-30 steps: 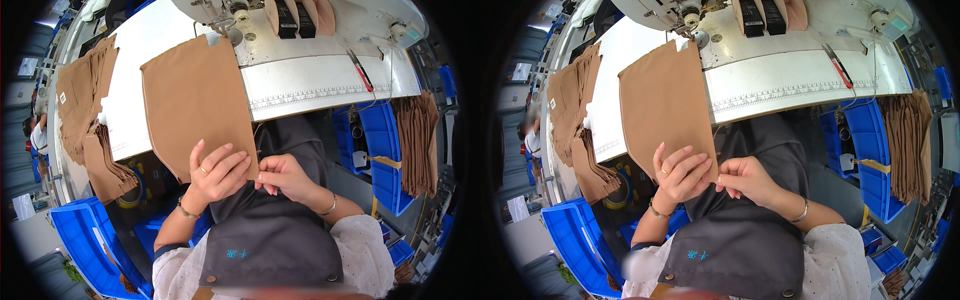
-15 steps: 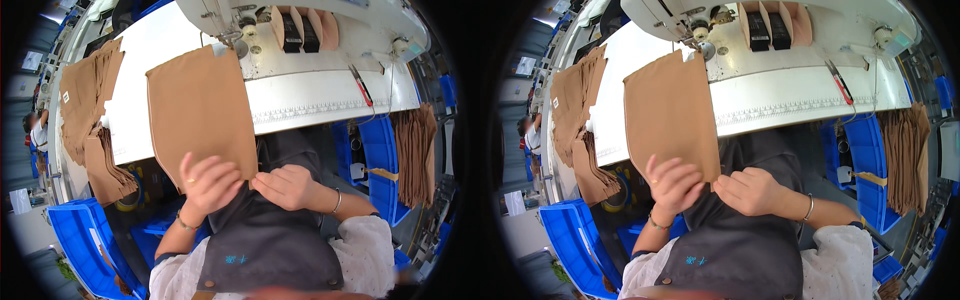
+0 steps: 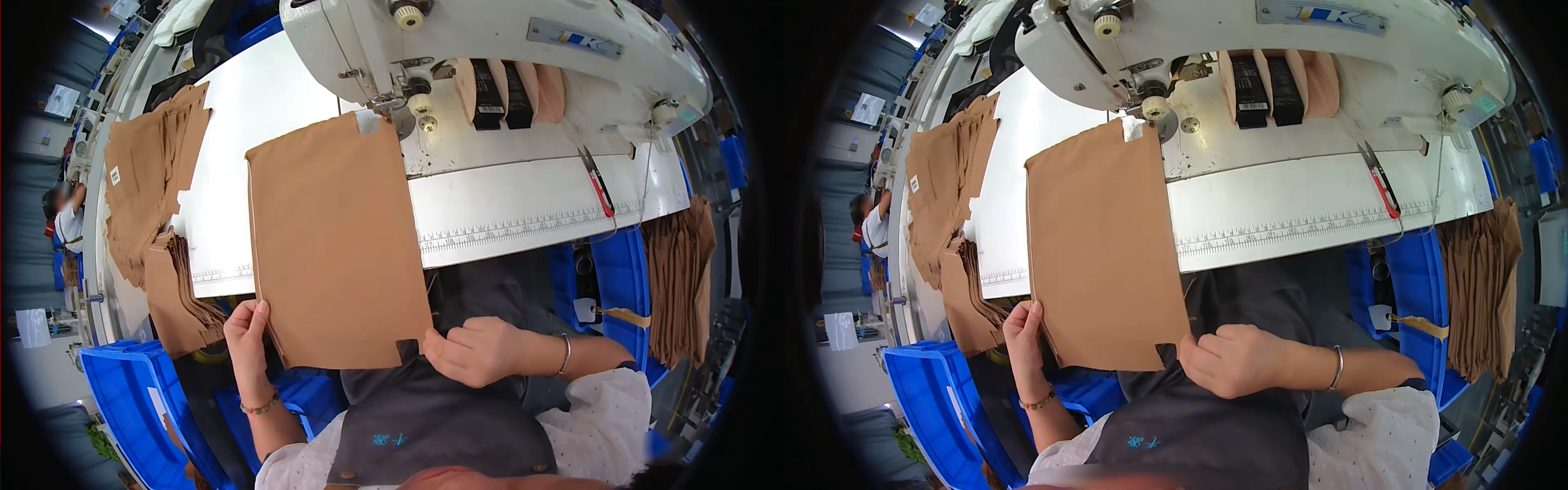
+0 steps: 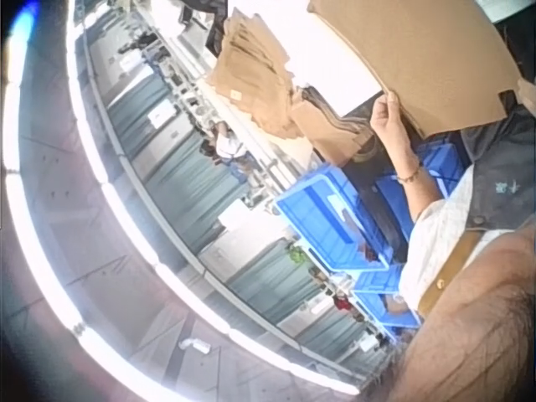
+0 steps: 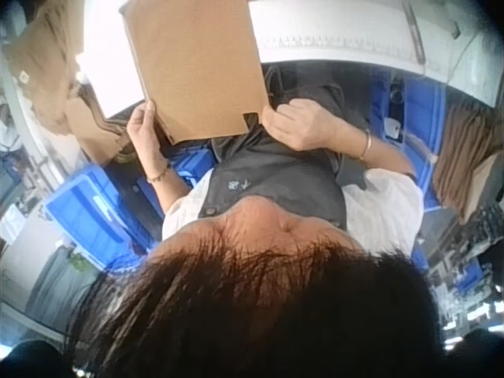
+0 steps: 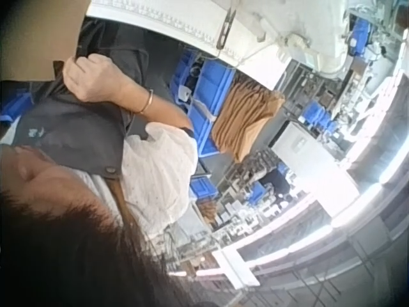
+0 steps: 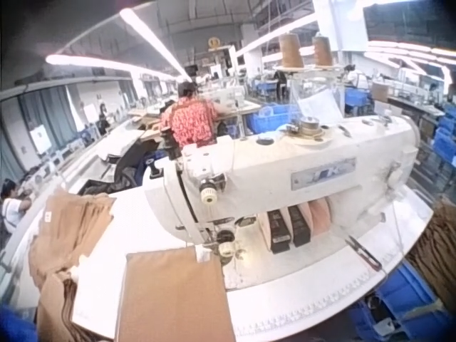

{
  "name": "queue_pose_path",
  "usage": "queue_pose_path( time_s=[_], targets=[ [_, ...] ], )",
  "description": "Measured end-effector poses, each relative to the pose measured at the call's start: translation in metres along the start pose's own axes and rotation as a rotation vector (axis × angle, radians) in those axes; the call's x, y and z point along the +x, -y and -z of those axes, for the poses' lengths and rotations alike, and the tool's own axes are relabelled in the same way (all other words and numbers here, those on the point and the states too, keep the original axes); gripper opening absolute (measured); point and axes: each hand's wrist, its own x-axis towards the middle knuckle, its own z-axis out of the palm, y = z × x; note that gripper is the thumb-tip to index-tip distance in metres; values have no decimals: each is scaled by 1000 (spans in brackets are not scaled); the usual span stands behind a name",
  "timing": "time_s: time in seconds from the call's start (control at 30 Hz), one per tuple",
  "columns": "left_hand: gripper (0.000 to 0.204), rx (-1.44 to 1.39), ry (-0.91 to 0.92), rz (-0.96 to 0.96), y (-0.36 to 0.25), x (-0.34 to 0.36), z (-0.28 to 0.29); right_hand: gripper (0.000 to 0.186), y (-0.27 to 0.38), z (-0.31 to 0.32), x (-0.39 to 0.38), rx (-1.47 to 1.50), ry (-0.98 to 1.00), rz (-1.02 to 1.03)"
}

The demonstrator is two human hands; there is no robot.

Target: Sewing leather panels and attaching zippers and labels using an industrial sewing machine.

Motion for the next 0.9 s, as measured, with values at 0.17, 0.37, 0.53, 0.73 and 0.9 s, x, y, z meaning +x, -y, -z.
queue_pose_path(
  time_s=[0.17,0.37,0.53,0.73,0.9],
  targets=[
    [19,122,15,1,-12,1,0,8,-8,4,4,-1,39,17],
    [18,258,-1,-49,-30,13,-12,8,-17,-3,4,51,64,41],
    [16,267,20,-15,-36,17,-6,11,-24,-4,5,6,49,15],
    [15,330,51,-39,-39,21,-5,12,-25,-7,1,36,31,-30],
    [16,314,54,-72,-45,33,-7,11,-41,-11,8,19,-11,2]
  ],
)
